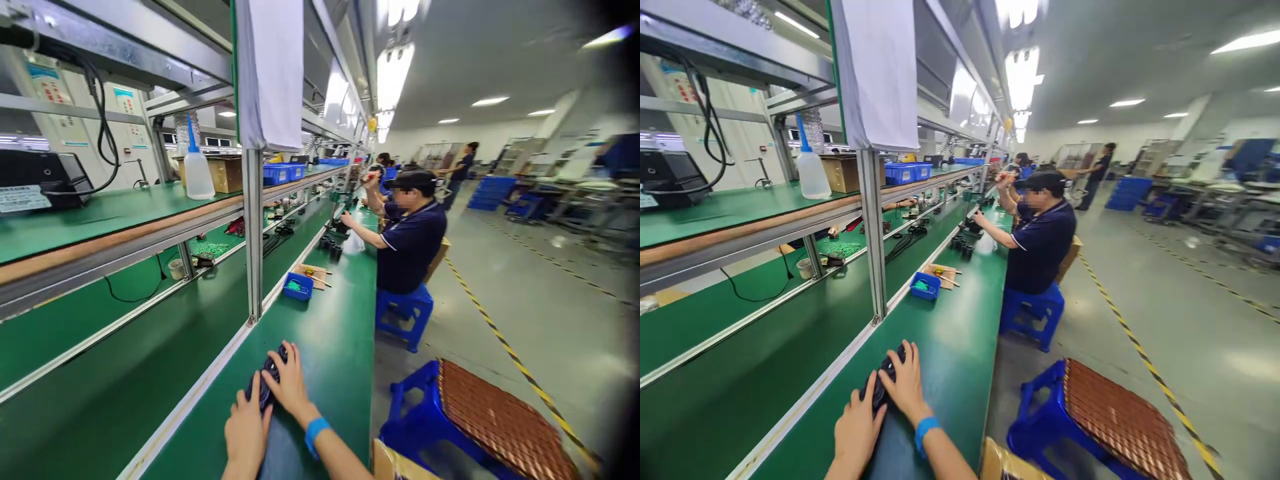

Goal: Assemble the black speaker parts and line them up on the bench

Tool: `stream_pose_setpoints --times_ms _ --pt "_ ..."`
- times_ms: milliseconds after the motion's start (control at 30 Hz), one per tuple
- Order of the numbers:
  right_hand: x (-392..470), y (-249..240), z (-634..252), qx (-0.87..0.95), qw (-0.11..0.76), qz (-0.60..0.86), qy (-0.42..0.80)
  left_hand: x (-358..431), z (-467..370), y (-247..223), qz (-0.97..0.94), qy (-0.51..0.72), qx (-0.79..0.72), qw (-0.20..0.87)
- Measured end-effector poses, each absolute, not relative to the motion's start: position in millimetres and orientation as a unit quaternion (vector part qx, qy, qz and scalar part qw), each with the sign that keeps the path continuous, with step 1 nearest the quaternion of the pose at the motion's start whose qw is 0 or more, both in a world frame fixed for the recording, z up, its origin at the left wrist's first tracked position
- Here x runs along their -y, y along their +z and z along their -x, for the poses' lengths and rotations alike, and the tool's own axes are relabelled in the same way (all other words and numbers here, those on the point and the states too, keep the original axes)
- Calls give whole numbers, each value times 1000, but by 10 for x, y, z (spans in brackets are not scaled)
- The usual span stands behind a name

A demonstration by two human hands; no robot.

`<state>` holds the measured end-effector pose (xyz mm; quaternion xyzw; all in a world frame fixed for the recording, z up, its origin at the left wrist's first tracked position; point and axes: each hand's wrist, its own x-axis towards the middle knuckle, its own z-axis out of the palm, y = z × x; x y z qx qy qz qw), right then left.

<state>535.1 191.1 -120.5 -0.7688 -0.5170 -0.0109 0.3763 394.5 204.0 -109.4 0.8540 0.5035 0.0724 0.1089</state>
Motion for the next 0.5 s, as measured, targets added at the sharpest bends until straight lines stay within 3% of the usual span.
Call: stream_pose_setpoints --times_ms 167,267,400,500 --pt "-2599 -1124 -6478 512 393 762 -58 -2651 -5008 -656 -851 109 -483 176" --pt "-2627 -1067 -6814 495 422 757 -65 -2703 -5073 -578 -828 174 -476 239" --pt "-2334 -1149 -6427 471 515 714 -55 -2186 -4185 -937 -803 198 -461 320" --pt "-2138 -1306 -5498 541 532 648 66 -1379 -3125 -1332 -774 161 -477 385"
